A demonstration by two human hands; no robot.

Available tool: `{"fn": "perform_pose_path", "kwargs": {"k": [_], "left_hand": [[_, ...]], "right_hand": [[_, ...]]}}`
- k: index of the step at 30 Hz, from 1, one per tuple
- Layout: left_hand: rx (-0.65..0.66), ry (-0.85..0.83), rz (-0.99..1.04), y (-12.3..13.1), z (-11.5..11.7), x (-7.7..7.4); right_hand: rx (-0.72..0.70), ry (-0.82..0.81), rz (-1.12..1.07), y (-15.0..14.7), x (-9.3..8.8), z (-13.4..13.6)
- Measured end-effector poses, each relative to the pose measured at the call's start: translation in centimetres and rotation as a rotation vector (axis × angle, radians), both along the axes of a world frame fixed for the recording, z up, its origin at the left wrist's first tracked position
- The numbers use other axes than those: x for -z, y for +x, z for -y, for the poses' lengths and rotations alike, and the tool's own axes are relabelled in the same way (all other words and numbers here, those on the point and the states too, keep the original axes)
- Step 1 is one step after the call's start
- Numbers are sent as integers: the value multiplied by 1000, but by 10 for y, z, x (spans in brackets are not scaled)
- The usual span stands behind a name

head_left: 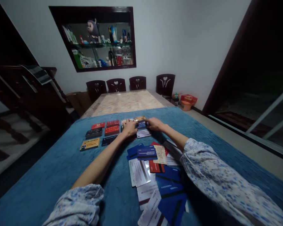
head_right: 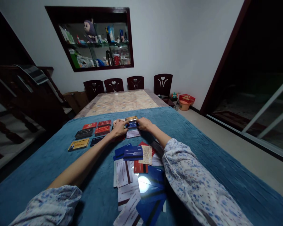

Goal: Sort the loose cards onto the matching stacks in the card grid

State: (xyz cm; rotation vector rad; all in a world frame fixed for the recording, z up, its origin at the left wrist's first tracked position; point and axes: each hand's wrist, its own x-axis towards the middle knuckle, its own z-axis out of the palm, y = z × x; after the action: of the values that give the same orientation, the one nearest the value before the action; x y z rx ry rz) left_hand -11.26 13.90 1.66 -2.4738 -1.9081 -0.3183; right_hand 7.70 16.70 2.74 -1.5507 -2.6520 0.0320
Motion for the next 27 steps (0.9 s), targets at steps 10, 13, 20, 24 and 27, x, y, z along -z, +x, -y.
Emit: {"fn": "perform_pose_path", "kwargs": {"k": [10, 13, 20, 24, 27], "left_hand": [[116, 141, 93, 4, 44, -6], [163, 164, 150, 14, 58, -7], [274, 165, 191, 45, 92, -15], [340, 126, 150, 69, 113, -21], [398, 49, 64, 90, 126, -23]], "right_hand": [[-10, 48, 26, 40, -8, 29], [-7, 83, 46, 54, -7, 46], [1, 128, 15, 87, 2, 82], [1, 166, -24, 106, 10, 104], [27, 179, -50, 120, 17, 120]]}}
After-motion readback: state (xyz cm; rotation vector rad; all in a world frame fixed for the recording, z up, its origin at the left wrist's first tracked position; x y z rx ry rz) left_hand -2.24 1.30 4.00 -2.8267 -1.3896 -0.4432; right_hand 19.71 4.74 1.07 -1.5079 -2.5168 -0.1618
